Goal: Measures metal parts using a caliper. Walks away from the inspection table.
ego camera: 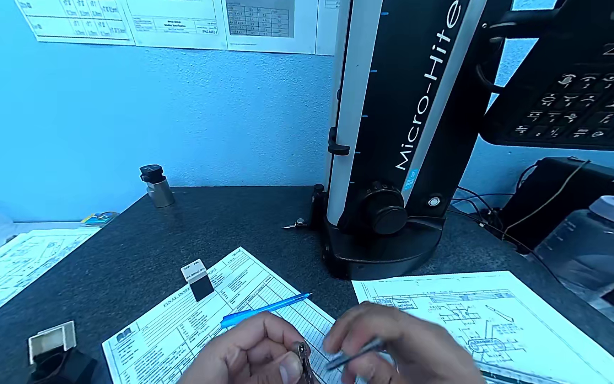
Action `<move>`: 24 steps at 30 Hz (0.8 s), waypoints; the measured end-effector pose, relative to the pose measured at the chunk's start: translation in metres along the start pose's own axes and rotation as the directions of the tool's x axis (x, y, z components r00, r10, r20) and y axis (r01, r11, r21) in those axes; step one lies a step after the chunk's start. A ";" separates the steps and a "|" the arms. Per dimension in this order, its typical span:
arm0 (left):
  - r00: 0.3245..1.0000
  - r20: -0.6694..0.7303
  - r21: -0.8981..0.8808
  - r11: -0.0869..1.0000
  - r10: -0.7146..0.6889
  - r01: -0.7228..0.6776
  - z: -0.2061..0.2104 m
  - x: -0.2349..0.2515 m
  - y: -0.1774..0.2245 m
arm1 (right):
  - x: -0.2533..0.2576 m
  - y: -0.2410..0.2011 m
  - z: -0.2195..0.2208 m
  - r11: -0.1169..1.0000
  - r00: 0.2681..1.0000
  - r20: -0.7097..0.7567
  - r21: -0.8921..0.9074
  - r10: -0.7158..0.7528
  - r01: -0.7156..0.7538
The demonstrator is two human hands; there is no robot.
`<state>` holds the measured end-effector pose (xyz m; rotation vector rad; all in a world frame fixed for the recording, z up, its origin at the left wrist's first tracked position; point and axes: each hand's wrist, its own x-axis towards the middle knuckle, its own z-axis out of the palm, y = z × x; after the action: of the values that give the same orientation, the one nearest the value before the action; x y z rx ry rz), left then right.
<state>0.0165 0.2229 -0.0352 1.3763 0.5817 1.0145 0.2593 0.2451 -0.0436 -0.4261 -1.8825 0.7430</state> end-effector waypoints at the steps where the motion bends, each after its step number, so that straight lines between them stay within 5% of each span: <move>1: 0.999 -0.013 0.113 0.992 0.050 -0.048 -0.004 -0.001 0.004 | 0.000 -0.001 -0.003 0.998 0.998 -0.037 0.051 0.048 -0.046; 4: 0.969 -0.080 0.590 0.795 0.232 -0.142 -0.029 -0.006 0.014 | 0.000 -0.002 -0.013 0.994 0.990 -0.098 0.051 0.098 -0.093; 6: 0.936 -0.095 0.887 0.456 0.340 -0.076 -0.053 -0.007 0.015 | -0.001 0.001 -0.018 0.996 0.991 -0.105 -0.027 0.084 -0.088; 7: 0.928 -0.094 0.958 0.286 0.360 -0.013 -0.063 -0.008 0.012 | -0.002 0.003 -0.018 0.994 0.993 -0.099 -0.083 0.070 -0.078; 9: 0.958 -0.090 0.991 0.117 0.272 0.060 -0.076 -0.011 0.007 | -0.004 0.008 -0.017 0.981 0.997 -0.068 -0.186 0.047 -0.059; 13: 0.997 -0.072 0.994 0.076 -0.042 0.075 -0.075 -0.015 0.007 | -0.004 0.013 -0.016 0.953 1.000 0.018 -0.304 0.015 -0.009; 18: 0.999 0.025 0.997 0.066 0.034 -0.028 -0.067 -0.014 0.010 | -0.005 0.013 -0.014 0.944 1.000 0.025 -0.331 0.015 -0.006; 24: 0.990 0.119 0.992 0.040 -0.073 -0.116 -0.052 -0.014 0.005 | -0.003 0.013 -0.012 0.933 1.000 0.018 -0.358 -0.022 0.027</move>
<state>-0.0353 0.2376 -0.0418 2.7335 1.3347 0.3359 0.2712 0.2571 -0.0505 -0.6258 -2.0370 0.3826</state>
